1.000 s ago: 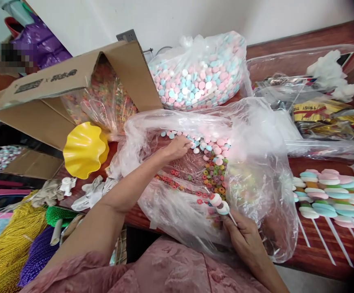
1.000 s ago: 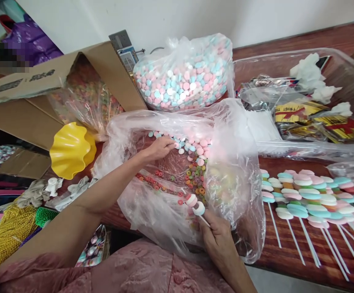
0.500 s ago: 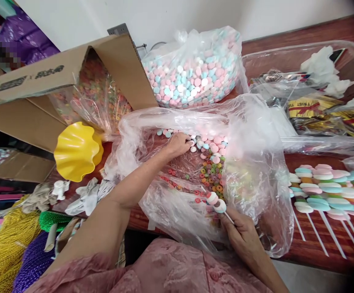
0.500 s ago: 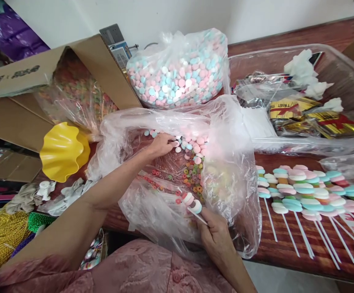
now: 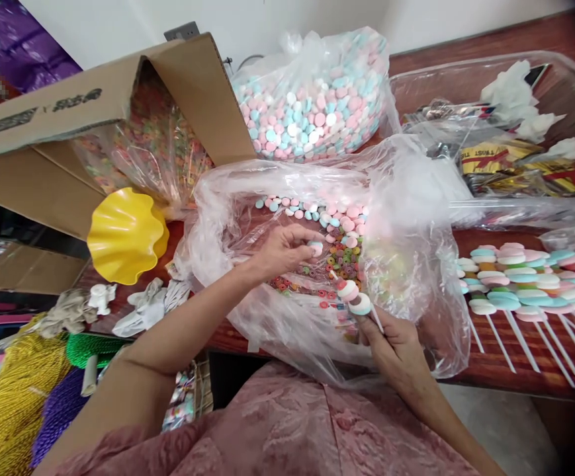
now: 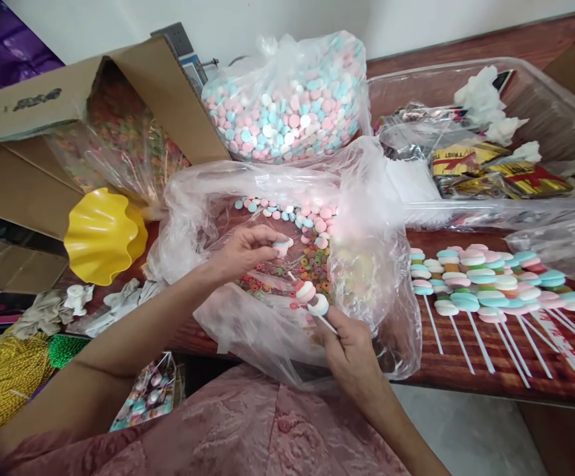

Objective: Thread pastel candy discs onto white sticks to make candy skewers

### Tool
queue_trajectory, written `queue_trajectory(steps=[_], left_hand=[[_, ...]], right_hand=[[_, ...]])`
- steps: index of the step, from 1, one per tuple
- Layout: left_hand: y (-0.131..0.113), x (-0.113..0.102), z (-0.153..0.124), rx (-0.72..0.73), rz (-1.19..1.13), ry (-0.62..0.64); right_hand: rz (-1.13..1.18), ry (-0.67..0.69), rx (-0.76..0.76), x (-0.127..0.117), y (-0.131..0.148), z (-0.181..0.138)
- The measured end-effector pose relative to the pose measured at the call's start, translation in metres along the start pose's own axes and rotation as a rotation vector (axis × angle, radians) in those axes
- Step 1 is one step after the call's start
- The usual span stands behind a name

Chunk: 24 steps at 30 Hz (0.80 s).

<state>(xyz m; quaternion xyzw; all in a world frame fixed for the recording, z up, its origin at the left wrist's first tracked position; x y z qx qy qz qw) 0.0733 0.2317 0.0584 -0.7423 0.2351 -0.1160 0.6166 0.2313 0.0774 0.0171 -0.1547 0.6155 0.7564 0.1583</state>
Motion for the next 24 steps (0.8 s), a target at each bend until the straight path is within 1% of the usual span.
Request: queue_trajectory(steps=[2,4,8,11,15,19,21,24], left_hand=[[-0.003,0.004,-0.025,0.023,-0.126,-0.031],[-0.001,0.003,-0.045,0.061,-0.221,-0.113],[0.019,0.001,-0.069,0.101,-0.391,-0.273],[0.037,0.001,-0.075,0.098,-0.508,-0.333],[0.051,-0.001,-0.081,0.107,-0.622,-0.417],[0.055,0.002,-0.084,0.058,-0.761,-0.429],[0.055,0.002,-0.087,0.045,-0.778,-0.435],[0.056,0.003,-0.089,0.038,-0.769,-0.440]], right_hand=[[-0.049,0.042,-0.022,0.005,0.008,0.005],[-0.091,0.083,-0.043,0.012,0.015,0.007],[-0.105,0.090,-0.072,0.020,0.026,0.006],[-0.129,0.068,-0.098,0.021,0.033,0.004],[-0.186,0.052,-0.122,0.025,0.038,-0.001],[-0.149,0.076,-0.155,0.034,0.041,-0.007],[-0.135,0.087,-0.163,0.036,0.040,-0.009],[-0.136,0.103,-0.137,0.037,0.038,-0.011]])
Point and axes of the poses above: each hand's wrist, its own z-axis towards the middle knuckle, its own x-axis out of the palm, y = z × x, the point moved 9 cm from there along z, towards the middle knuckle, and after that the axes turned 6 degrees about -x, right-handed, at the moved point
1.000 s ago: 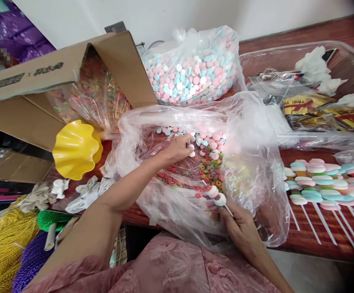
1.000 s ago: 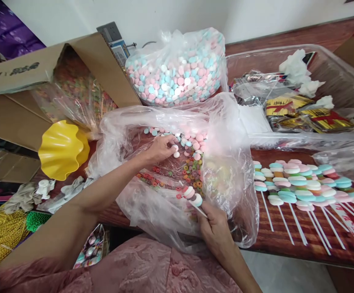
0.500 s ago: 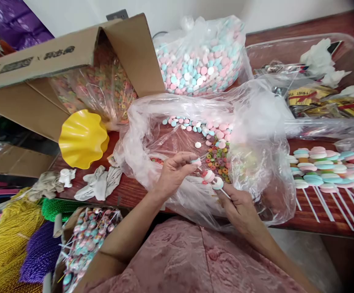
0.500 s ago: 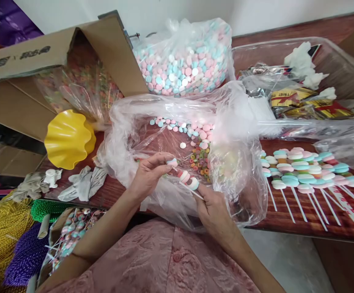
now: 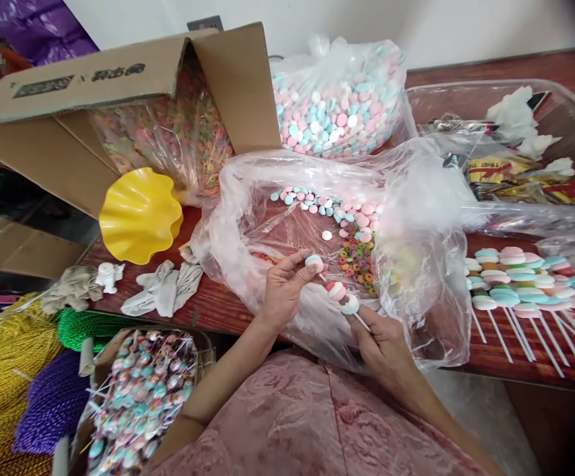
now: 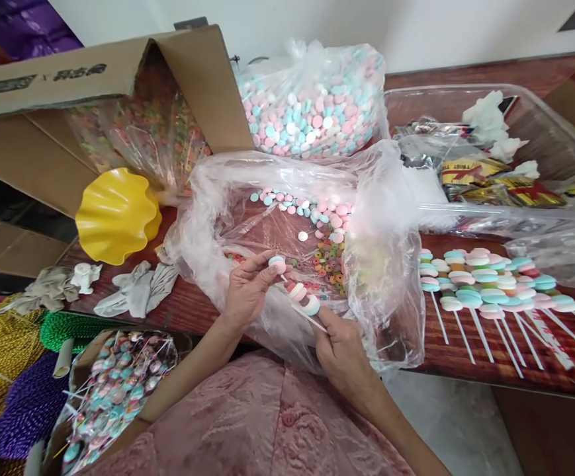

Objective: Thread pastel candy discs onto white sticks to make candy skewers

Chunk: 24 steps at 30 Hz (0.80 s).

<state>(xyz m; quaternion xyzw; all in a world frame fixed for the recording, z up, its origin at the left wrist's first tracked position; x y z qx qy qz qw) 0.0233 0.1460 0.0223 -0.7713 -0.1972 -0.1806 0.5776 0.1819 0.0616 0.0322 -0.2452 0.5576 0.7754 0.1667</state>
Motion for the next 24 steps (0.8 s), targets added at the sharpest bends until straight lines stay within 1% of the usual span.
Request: queue_trajectory(steps=[5,9,11,13,15,17,18,20,24], left_hand=[[0.008,-0.002,-0.001,0.023,0.031,0.001],[0.010,-0.004,-0.002,0.091,0.115,0.011],[0.004,-0.005,-0.005,0.211,0.215,0.022],[-0.010,-0.002,-0.011,0.419,0.371,0.042],[-0.023,0.005,-0.023,0.639,0.532,0.071],[-0.030,0.013,-0.033,0.792,0.647,0.097],[-0.032,0.016,-0.036,0.838,0.686,0.101],[-0.035,0.019,-0.041,0.884,0.750,0.081],[-0.035,0.019,-0.041,0.894,0.872,0.011]], right_hand=[[0.018,0.019,0.046,0.000,-0.001,0.000],[0.048,0.003,0.072,-0.002,-0.003,0.000],[0.058,-0.003,0.084,-0.002,-0.005,0.000],[0.063,-0.009,0.085,-0.002,-0.006,0.001],[0.059,-0.017,0.078,-0.002,-0.006,0.001],[0.053,-0.031,0.067,-0.001,-0.006,0.000],[0.050,-0.038,0.061,-0.001,-0.006,0.000],[0.034,-0.053,0.043,0.000,-0.004,0.001],[-0.054,-0.056,-0.039,0.005,0.006,0.007]])
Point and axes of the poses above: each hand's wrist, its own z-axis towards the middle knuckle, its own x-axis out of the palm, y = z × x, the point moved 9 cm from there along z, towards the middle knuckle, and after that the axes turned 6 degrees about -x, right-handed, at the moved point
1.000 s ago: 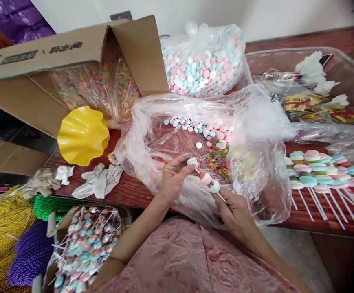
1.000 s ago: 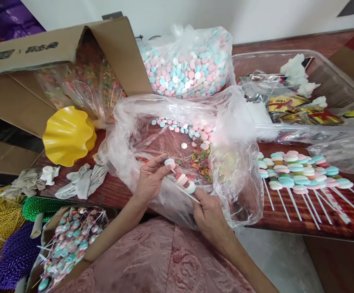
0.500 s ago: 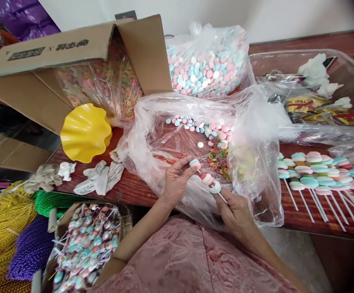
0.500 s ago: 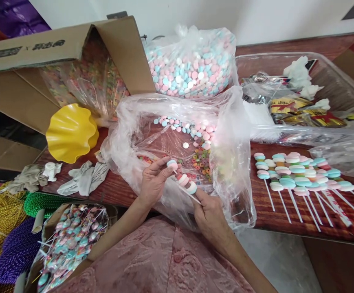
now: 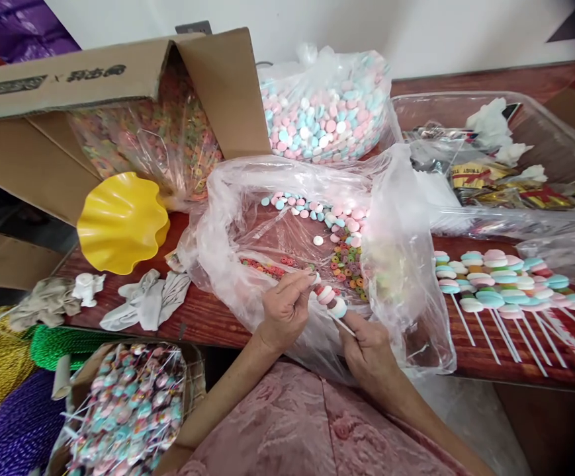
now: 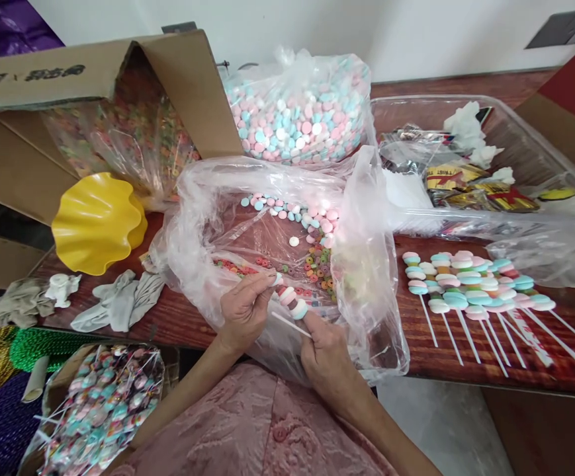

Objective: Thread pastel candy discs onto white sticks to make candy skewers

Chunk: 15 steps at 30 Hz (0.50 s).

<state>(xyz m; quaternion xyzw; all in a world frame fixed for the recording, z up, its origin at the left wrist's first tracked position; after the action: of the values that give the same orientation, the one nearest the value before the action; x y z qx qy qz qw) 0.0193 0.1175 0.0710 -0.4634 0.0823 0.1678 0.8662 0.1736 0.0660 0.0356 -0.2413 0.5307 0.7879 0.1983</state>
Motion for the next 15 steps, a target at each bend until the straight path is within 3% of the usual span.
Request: queue_trajectory(steps=[5,10,15], left_hand=[[0.010,0.002,-0.007,-0.019,-0.014,0.009],[0.033,-0.004,-0.007,-0.347,-0.206,-0.006],[0.024,0.012,0.005,-0.344,-0.243,0.058]], right_hand=[[-0.057,-0.044,-0.072,-0.001,0.008,0.010],[-0.098,-0.004,-0.035,0.004,0.004,0.014],[-0.011,-0.030,-0.038,0.008,0.005,0.014]])
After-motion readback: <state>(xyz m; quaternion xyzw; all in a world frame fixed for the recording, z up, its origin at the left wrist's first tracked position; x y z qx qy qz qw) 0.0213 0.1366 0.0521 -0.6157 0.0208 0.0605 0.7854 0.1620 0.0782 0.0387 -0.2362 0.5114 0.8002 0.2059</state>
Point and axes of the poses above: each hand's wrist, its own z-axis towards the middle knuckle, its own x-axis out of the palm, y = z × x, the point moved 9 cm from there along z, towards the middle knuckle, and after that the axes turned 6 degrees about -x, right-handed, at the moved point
